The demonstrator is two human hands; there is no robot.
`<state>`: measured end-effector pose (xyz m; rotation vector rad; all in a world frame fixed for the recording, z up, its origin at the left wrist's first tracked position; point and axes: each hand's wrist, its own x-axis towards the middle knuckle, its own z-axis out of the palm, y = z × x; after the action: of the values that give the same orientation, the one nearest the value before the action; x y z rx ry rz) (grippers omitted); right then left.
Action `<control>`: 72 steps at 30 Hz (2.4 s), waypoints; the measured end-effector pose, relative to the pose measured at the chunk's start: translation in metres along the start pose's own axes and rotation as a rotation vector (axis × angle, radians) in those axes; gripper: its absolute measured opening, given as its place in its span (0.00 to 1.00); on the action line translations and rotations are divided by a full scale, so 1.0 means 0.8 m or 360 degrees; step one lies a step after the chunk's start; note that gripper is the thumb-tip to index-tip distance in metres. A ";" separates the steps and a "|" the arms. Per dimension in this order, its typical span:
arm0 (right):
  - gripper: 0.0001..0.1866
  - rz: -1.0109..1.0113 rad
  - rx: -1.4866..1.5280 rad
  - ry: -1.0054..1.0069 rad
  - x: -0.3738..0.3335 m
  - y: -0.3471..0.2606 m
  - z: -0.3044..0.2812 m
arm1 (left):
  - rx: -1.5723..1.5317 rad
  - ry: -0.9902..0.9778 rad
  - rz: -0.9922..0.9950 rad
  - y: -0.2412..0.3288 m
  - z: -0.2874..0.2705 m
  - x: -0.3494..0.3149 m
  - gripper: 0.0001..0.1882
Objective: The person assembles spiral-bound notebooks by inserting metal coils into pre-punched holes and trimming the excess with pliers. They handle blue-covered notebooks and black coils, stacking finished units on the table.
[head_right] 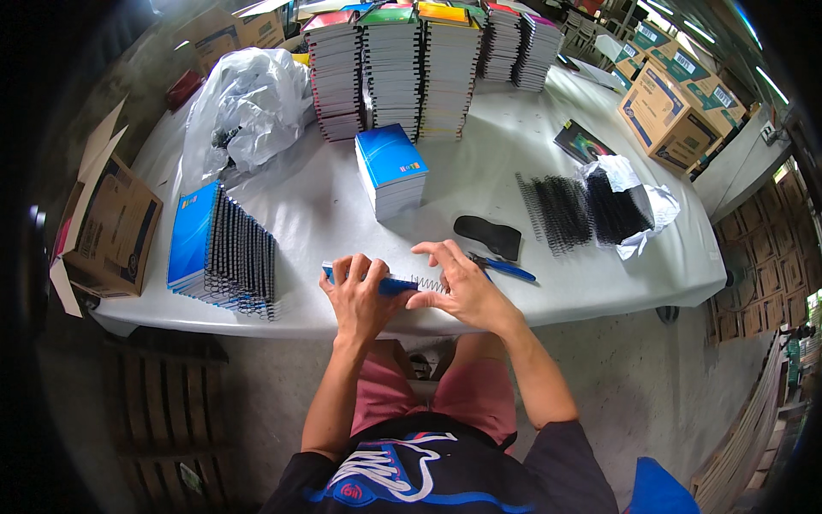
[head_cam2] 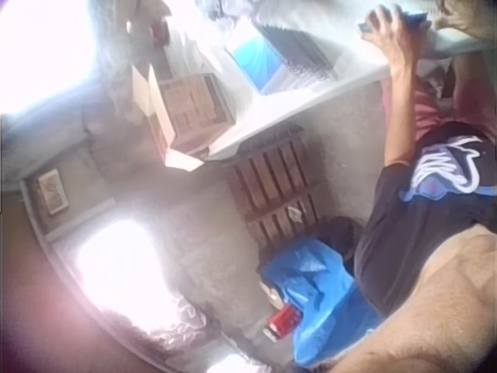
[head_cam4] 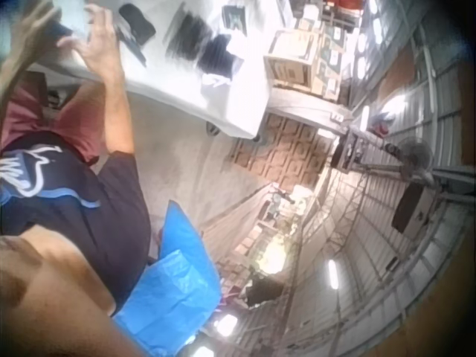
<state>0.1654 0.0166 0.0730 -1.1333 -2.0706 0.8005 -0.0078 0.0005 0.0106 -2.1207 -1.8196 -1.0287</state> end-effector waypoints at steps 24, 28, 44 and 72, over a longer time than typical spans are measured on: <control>0.17 0.0230 -0.0879 0.0247 0.008 0.107 -0.057 | -0.0222 0.0013 0.0094 -0.013 -0.013 0.004 0.30; 0.16 0.0342 -0.0800 0.0326 0.018 0.138 -0.073 | -0.0337 0.0077 0.0112 -0.009 -0.012 0.005 0.30; 0.16 -0.0029 0.0204 -0.0066 0.046 0.055 -0.016 | -0.0545 0.0012 0.0098 -0.019 -0.009 0.010 0.28; 0.15 0.0338 0.0105 -0.0067 0.051 0.046 0.022 | -0.1191 0.0148 -0.0267 -0.045 0.021 0.008 0.43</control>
<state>0.1523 0.0650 0.0441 -1.3252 -1.9638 0.9941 -0.0339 0.0233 -0.0090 -2.2215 -1.7606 -2.0718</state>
